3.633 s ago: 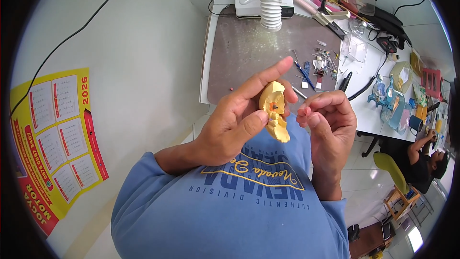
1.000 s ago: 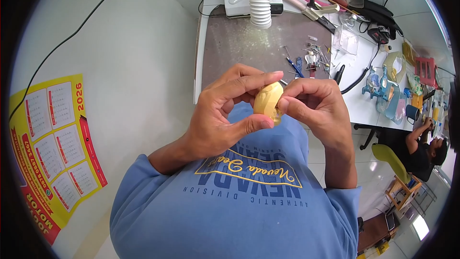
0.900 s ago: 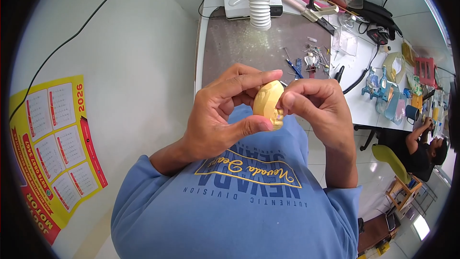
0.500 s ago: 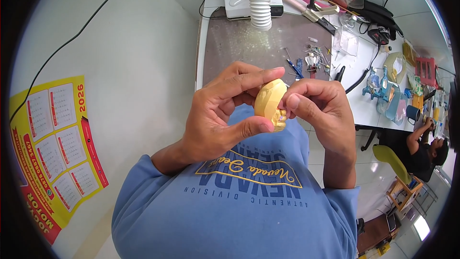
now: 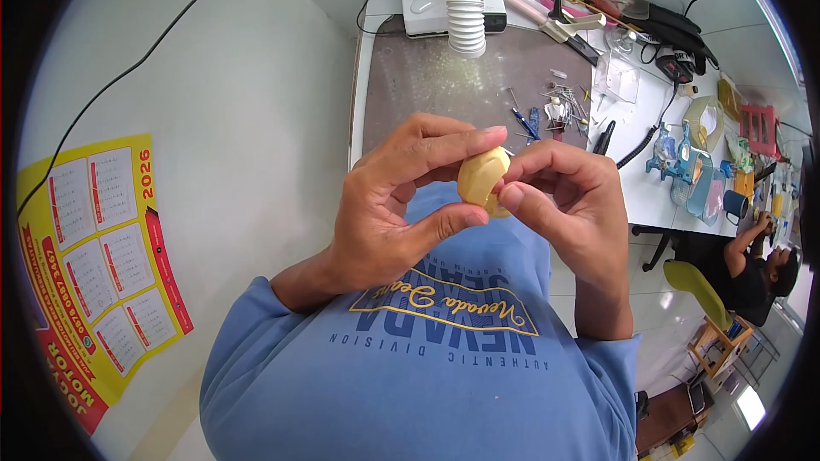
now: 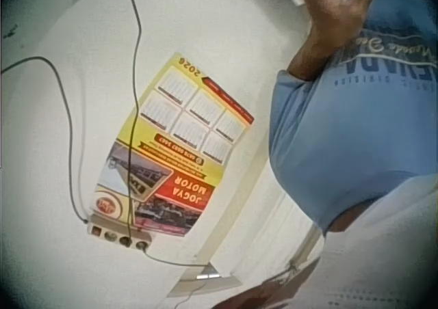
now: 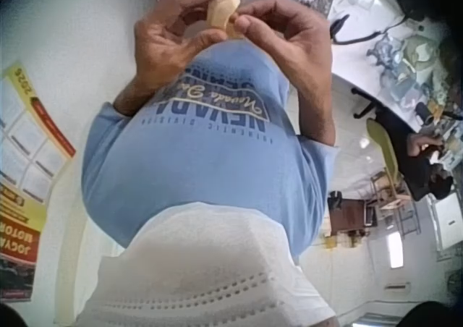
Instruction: Preparing and refining a dental prosthetic model using manual tools.
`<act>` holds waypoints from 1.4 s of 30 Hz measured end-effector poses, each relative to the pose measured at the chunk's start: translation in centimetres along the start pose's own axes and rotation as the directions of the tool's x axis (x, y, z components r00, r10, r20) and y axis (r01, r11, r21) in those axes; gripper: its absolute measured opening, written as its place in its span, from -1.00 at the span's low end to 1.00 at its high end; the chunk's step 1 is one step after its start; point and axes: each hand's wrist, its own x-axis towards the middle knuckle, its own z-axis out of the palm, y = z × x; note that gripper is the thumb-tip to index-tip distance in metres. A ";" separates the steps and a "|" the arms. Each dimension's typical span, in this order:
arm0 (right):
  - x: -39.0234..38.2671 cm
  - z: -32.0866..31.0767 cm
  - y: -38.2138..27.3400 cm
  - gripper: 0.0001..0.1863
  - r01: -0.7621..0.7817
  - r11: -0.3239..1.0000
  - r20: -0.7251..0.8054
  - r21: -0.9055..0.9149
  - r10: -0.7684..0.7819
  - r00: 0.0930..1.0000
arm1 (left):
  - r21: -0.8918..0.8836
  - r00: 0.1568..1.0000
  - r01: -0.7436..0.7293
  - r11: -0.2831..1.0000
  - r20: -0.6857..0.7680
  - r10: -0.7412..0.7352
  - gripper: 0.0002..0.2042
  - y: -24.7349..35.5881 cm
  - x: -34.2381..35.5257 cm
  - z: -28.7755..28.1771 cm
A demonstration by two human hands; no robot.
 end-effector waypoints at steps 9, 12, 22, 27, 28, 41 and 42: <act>-0.5 1.4 0.1 -0.81 0.407 0.778 -0.083 -0.479 -0.501 0.861 | 0.283 0.924 -0.339 0.897 -0.078 0.374 -0.59 -1.3 -0.6 0.6; -0.7 1.3 0.1 -0.79 0.409 0.763 -0.029 -0.501 -0.487 0.873 | 0.339 0.885 -0.426 0.839 -0.037 0.465 -0.56 -1.9 -0.6 0.8; -0.3 1.0 -0.9 -0.60 0.582 0.475 0.102 -0.660 -0.711 0.696 | 0.194 0.863 -0.483 0.854 -0.059 0.501 -0.61 -2.1 0.5 1.1; -0.9 0.9 -0.4 -0.64 0.650 0.480 0.074 -0.589 -0.769 0.635 | 0.179 0.864 -0.500 0.847 0.047 0.501 -0.53 -1.7 0.5 1.1; -1.0 0.7 -0.3 -0.69 0.673 0.447 0.014 -0.589 -0.827 0.562 | 0.170 0.862 -0.503 0.847 0.031 0.506 -0.53 -1.6 0.4 1.2; -1.1 0.6 -1.4 -0.72 0.593 0.477 -0.120 -0.649 -0.834 0.539 | 0.195 0.880 -0.472 0.860 0.049 0.472 -0.52 -1.0 0.0 0.9; -1.2 0.4 -1.7 -0.66 0.603 0.439 0.045 -0.666 -0.783 0.620 | 0.220 0.885 -0.464 0.858 0.063 0.462 -0.53 -1.0 0.0 0.8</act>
